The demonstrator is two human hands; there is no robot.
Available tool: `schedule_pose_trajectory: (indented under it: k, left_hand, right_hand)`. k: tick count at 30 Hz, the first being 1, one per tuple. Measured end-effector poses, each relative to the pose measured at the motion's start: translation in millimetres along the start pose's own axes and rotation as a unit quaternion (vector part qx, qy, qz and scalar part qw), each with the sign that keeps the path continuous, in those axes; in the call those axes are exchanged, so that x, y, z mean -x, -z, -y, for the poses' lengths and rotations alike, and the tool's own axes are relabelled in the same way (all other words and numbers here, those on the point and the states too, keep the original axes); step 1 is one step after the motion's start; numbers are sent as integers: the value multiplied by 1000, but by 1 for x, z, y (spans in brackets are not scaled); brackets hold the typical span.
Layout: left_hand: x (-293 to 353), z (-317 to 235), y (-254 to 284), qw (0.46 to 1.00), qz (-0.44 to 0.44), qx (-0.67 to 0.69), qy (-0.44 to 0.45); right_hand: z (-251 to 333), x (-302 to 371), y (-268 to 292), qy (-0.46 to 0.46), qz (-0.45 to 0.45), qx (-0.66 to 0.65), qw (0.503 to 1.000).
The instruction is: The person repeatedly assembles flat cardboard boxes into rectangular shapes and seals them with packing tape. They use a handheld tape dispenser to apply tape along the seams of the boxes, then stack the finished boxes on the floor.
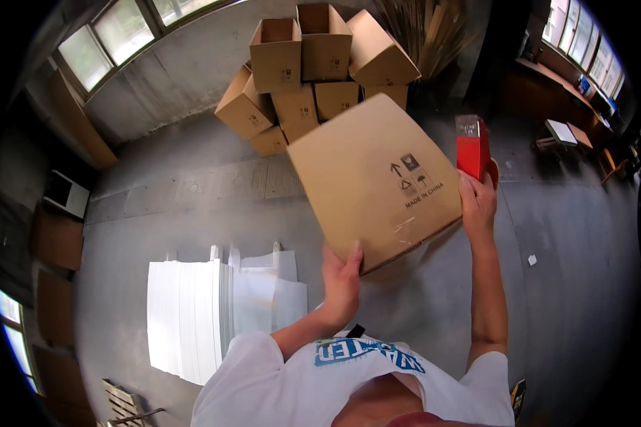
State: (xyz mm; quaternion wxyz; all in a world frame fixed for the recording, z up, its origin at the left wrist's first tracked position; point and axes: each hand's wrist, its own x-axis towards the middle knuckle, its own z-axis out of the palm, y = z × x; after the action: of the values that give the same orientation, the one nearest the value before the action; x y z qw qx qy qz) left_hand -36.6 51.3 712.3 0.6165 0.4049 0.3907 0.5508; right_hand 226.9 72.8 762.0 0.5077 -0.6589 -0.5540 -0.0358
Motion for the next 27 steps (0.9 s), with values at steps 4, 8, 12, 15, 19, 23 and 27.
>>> schedule_pose_trajectory:
  k: [4, 8, 12, 15, 19, 23, 27]
  left_hand:
    - [-19, -58, 26, 985, -86, -31, -143]
    - [-67, -87, 55, 947, -191, 23, -259]
    - [-124, -119, 99, 869, -333, -24, -364]
    - [-178, -137, 138, 816, -407, -111, -394]
    - [-251, -157, 208, 763, -427, -79, -480]
    - [-334, -186, 236, 744, -422, 8, -517]
    - [-407, -204, 258, 707, -444, -94, -542]
  right_hand:
    - [68, -59, -63, 48, 25, -186, 981]
    - [123, -118, -150, 166, 32, -287, 943]
    - [203, -184, -243, 312, 57, -411, 855]
    - [246, -222, -304, 389, 40, -451, 802]
    - [268, -248, -377, 438, -45, -443, 781]
    - [267, -278, -452, 387, -52, -499, 774]
    - [268, -333, -508, 389, -78, -503, 767]
